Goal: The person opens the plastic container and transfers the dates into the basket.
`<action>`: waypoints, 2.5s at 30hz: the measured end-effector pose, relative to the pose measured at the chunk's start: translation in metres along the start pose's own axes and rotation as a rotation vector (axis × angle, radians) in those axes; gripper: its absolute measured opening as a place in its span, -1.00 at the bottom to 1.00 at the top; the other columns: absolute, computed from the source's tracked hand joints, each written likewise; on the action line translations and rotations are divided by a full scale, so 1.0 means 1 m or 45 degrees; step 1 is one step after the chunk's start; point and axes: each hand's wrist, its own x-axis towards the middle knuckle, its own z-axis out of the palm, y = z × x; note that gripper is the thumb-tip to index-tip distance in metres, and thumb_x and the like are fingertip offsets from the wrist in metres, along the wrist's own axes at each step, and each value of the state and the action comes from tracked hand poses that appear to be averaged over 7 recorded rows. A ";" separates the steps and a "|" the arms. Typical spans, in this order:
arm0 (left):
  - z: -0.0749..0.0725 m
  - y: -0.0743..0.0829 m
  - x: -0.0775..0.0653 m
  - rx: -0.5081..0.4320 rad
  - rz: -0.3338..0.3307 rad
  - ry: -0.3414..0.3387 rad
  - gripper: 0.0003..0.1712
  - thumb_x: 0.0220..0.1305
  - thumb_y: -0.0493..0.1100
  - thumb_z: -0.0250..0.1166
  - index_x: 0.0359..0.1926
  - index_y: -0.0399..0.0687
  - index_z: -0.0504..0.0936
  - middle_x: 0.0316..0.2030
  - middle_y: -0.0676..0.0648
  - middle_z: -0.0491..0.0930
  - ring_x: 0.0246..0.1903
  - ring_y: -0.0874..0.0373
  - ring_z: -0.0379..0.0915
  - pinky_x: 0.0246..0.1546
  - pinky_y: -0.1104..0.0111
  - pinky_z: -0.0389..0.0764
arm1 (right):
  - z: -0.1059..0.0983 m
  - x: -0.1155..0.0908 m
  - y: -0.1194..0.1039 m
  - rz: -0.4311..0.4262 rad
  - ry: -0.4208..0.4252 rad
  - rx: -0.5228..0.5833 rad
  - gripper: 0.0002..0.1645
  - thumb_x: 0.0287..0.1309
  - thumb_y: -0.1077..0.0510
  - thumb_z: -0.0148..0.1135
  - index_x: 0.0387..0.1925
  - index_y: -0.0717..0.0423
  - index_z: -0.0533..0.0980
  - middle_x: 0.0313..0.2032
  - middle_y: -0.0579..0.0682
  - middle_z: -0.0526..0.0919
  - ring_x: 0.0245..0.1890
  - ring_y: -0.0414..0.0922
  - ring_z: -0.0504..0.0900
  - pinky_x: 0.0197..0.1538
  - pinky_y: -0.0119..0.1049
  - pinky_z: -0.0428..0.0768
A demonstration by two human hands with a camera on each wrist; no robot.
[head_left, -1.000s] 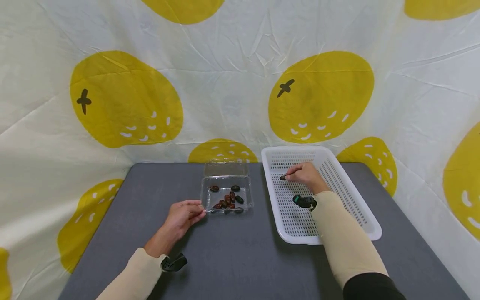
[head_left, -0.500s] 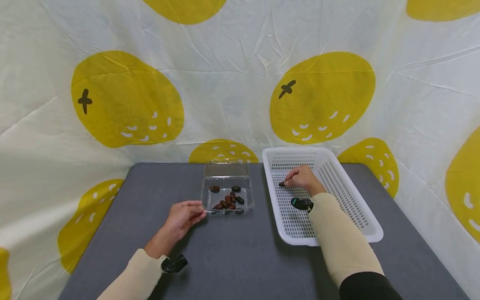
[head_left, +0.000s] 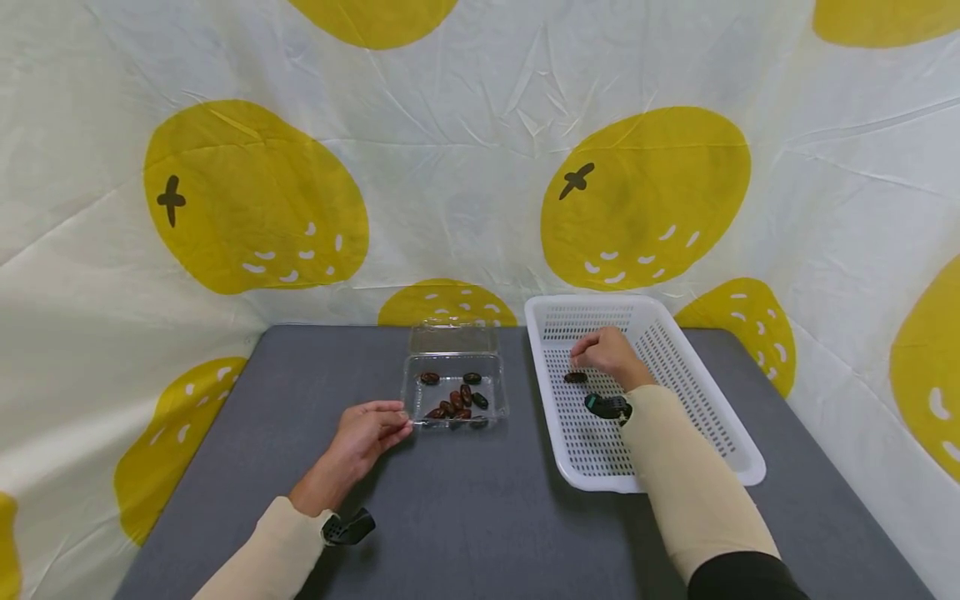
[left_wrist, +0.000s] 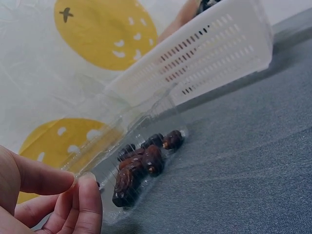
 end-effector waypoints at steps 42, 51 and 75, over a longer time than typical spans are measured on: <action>0.004 -0.005 -0.001 -0.028 0.044 0.011 -0.58 0.32 -0.50 0.28 0.18 -0.58 0.51 -0.36 -0.14 0.73 -0.42 0.18 0.67 -0.28 0.39 0.79 | 0.011 -0.020 -0.125 -0.478 -0.226 0.320 -0.79 0.19 0.30 0.48 -0.14 0.30 0.73 -0.19 0.11 0.81 -0.23 -0.11 0.70 0.00 -0.14 0.70; 0.005 -0.005 -0.005 -0.017 0.037 0.009 -0.58 0.32 -0.49 0.29 0.17 -0.58 0.52 -0.32 -0.17 0.72 -0.39 0.16 0.68 -0.26 0.38 0.79 | 0.028 -0.024 -0.137 -0.508 -0.295 0.353 -0.81 0.16 0.34 0.48 -0.17 0.31 0.74 -0.27 0.03 0.83 -0.25 -0.14 0.74 -0.08 -0.23 0.72; 0.008 -0.008 -0.006 -0.040 0.058 0.031 -0.60 0.30 -0.51 0.28 0.14 -0.59 0.52 -0.37 -0.16 0.72 -0.42 0.15 0.67 -0.30 0.37 0.79 | 0.073 -0.026 -0.154 -0.602 -0.497 0.398 -0.82 0.10 0.41 0.49 -0.21 0.38 0.72 -0.32 0.08 0.83 -0.34 -0.24 0.74 -0.17 -0.34 0.72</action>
